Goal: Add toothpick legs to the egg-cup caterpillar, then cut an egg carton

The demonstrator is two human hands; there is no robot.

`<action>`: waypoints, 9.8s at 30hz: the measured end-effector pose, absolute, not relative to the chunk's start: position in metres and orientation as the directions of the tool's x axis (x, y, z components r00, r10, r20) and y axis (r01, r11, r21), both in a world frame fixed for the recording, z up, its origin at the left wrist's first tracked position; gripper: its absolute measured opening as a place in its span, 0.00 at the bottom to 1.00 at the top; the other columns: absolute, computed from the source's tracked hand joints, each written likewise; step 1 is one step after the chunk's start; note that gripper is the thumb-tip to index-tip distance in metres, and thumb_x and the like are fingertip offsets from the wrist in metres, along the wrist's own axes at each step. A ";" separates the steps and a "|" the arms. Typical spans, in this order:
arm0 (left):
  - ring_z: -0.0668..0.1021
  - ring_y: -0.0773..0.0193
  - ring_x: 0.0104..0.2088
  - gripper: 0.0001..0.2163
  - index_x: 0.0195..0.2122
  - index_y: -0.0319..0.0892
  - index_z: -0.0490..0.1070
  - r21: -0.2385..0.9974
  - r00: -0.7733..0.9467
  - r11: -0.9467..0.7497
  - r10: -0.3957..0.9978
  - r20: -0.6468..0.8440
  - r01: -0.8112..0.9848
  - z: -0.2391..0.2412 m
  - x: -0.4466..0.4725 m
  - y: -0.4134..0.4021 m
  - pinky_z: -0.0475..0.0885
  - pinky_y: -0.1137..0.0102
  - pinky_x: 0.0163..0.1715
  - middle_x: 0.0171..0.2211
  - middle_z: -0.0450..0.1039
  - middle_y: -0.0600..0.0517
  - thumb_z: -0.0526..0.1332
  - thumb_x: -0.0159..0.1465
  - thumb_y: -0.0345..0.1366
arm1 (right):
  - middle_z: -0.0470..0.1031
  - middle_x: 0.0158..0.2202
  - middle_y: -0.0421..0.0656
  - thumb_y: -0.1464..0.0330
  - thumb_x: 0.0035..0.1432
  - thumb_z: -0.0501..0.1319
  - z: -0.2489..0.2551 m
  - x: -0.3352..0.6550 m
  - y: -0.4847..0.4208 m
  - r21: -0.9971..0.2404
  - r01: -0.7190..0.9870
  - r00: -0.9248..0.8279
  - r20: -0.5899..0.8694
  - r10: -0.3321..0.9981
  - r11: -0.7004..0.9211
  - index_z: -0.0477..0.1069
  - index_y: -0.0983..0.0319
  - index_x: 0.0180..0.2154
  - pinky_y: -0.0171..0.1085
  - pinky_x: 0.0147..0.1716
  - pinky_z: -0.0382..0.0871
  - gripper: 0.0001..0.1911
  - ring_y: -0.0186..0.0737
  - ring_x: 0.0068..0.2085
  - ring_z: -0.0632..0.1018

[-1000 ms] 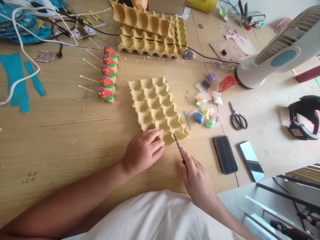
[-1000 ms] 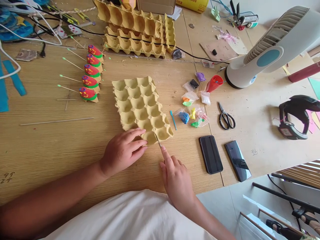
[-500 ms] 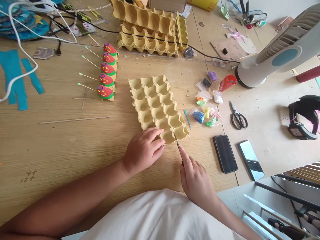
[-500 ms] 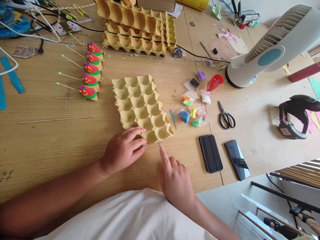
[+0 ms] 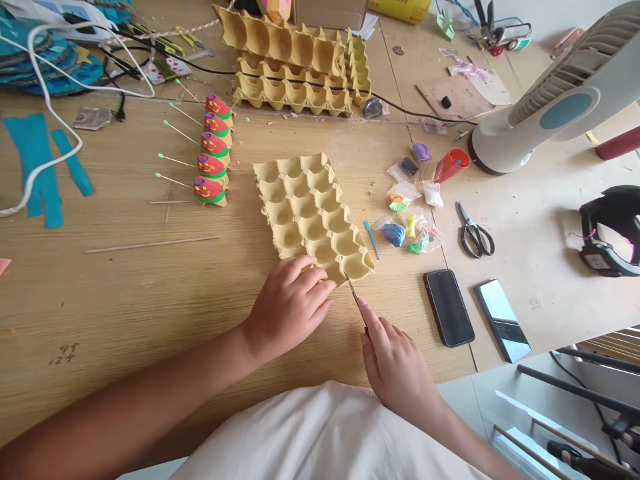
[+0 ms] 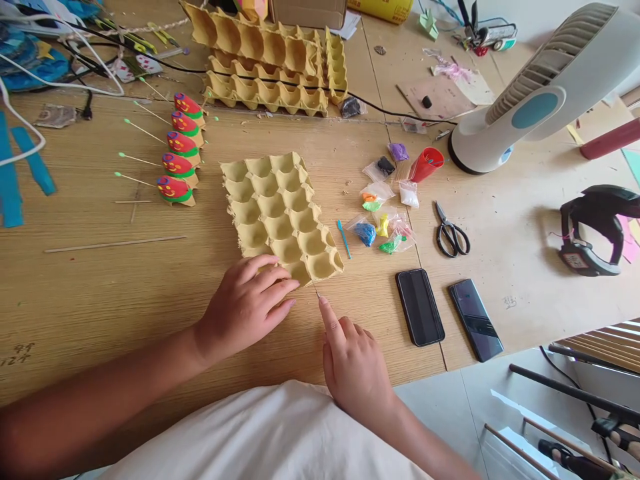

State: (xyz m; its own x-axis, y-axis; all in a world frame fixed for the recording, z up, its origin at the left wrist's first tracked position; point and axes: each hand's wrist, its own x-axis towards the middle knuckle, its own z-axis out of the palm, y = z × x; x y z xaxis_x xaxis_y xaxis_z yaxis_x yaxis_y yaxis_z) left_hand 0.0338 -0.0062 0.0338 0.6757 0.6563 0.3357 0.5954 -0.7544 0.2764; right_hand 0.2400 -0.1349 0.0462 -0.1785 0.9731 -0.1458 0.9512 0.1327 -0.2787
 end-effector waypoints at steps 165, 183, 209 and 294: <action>0.75 0.50 0.55 0.10 0.28 0.44 0.70 0.374 0.495 -0.614 0.786 0.369 0.695 0.010 0.045 0.029 0.67 0.56 0.46 0.29 0.77 0.51 0.61 0.68 0.35 | 0.79 0.45 0.51 0.72 0.67 0.46 0.035 0.219 -0.051 -0.246 0.945 -0.265 -0.180 0.947 0.217 0.46 0.68 0.71 0.39 0.30 0.72 0.32 0.42 0.34 0.80; 0.75 0.50 0.54 0.09 0.28 0.44 0.72 0.390 0.482 -0.597 0.800 0.357 0.701 0.009 0.045 0.029 0.69 0.56 0.45 0.29 0.76 0.50 0.61 0.67 0.35 | 0.79 0.47 0.51 0.73 0.67 0.46 0.034 0.218 -0.050 -0.243 0.945 -0.266 -0.177 0.947 0.220 0.46 0.68 0.71 0.39 0.29 0.72 0.32 0.43 0.33 0.80; 0.73 0.49 0.59 0.06 0.33 0.44 0.76 0.351 0.481 -0.618 0.778 0.404 0.704 0.015 0.039 0.028 0.68 0.52 0.57 0.32 0.79 0.51 0.62 0.68 0.32 | 0.81 0.42 0.48 0.72 0.67 0.48 0.045 0.218 -0.038 -0.124 0.949 -0.309 -0.187 0.932 0.289 0.53 0.67 0.69 0.39 0.28 0.70 0.30 0.42 0.33 0.81; 0.74 0.49 0.56 0.07 0.32 0.45 0.74 0.445 0.421 -0.574 0.814 0.400 0.688 0.004 0.044 0.034 0.70 0.55 0.48 0.30 0.78 0.51 0.61 0.68 0.33 | 0.80 0.41 0.50 0.74 0.65 0.48 0.042 0.209 -0.042 -0.166 0.956 -0.276 -0.246 0.929 0.240 0.44 0.71 0.72 0.40 0.30 0.72 0.36 0.44 0.32 0.81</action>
State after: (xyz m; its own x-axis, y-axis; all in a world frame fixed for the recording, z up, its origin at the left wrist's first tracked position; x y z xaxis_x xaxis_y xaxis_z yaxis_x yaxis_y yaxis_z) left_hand 0.0437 0.0340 0.0040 0.4208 0.8143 0.3998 0.6878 -0.5738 0.4446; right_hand 0.2086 -0.0425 0.0421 -0.2759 0.9291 -0.2463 0.9565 0.2401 -0.1659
